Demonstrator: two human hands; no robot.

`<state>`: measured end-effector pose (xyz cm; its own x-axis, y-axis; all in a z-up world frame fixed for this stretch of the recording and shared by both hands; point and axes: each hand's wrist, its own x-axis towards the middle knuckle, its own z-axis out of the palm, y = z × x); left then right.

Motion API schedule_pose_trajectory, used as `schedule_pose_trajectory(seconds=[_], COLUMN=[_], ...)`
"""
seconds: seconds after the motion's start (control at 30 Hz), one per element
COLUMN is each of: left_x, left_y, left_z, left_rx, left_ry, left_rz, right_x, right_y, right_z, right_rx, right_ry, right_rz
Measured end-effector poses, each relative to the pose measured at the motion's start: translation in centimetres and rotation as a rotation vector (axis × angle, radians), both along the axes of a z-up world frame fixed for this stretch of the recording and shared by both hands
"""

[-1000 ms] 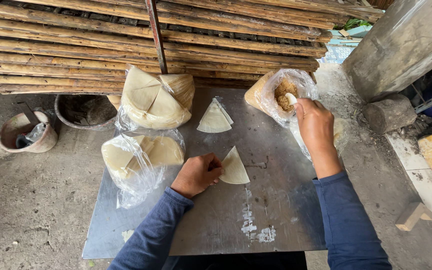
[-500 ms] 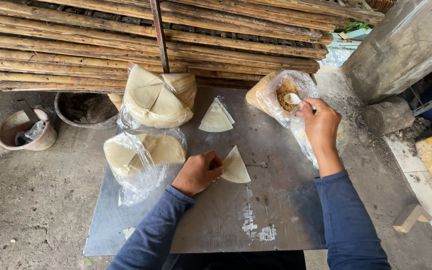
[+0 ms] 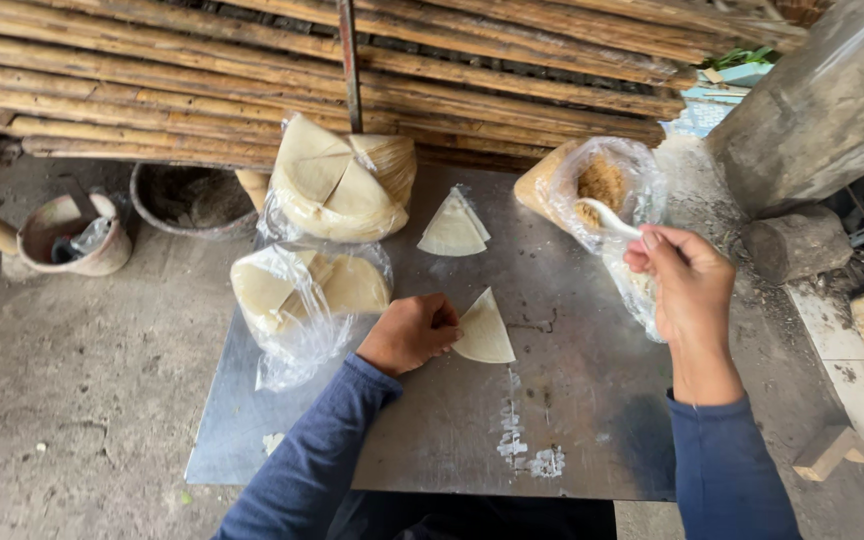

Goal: The person scoops a grainy filling onto triangular wrappers and folds them into small packets. The person then stacks the finished packets on the table.

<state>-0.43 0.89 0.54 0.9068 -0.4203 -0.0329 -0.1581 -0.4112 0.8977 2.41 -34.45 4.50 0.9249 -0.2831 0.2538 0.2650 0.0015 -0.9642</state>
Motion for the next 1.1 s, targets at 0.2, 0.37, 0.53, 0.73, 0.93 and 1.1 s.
schedule_pose_trajectory(seconds=[0.2, 0.37, 0.53, 0.73, 0.93, 1.1], left_x=[0.1, 0.1, 0.0, 0.0, 0.4, 0.5], left_y=[0.1, 0.2, 0.4, 0.6, 0.7, 0.7], left_z=[-0.6, -0.5, -0.3, -0.3, -1.1, -1.5], left_rx=[-0.077, -0.025, -0.031, 0.003, 0.003, -0.002], left_ry=[-0.019, 0.024, 0.045, -0.040, -0.099, -0.117], left_rz=[0.013, -0.004, -0.022, 0.022, 0.050, 0.050], right_x=[-4.3, -6.3, -6.9, -7.7, -8.4, -8.6], right_y=[2.4, 4.1, 6.1, 7.5, 8.4, 8.5], right_z=[-4.6, -7.2, -7.6, -6.2, -4.7, -4.4], right_rx=[0.002, -0.121, -0.268, -0.555, -0.802, -0.922], right_ry=[0.162, 0.272, 0.257, 0.057, -0.214, -0.343], right_rz=[0.254, 0.364, 0.367, 0.313, 0.241, 0.210])
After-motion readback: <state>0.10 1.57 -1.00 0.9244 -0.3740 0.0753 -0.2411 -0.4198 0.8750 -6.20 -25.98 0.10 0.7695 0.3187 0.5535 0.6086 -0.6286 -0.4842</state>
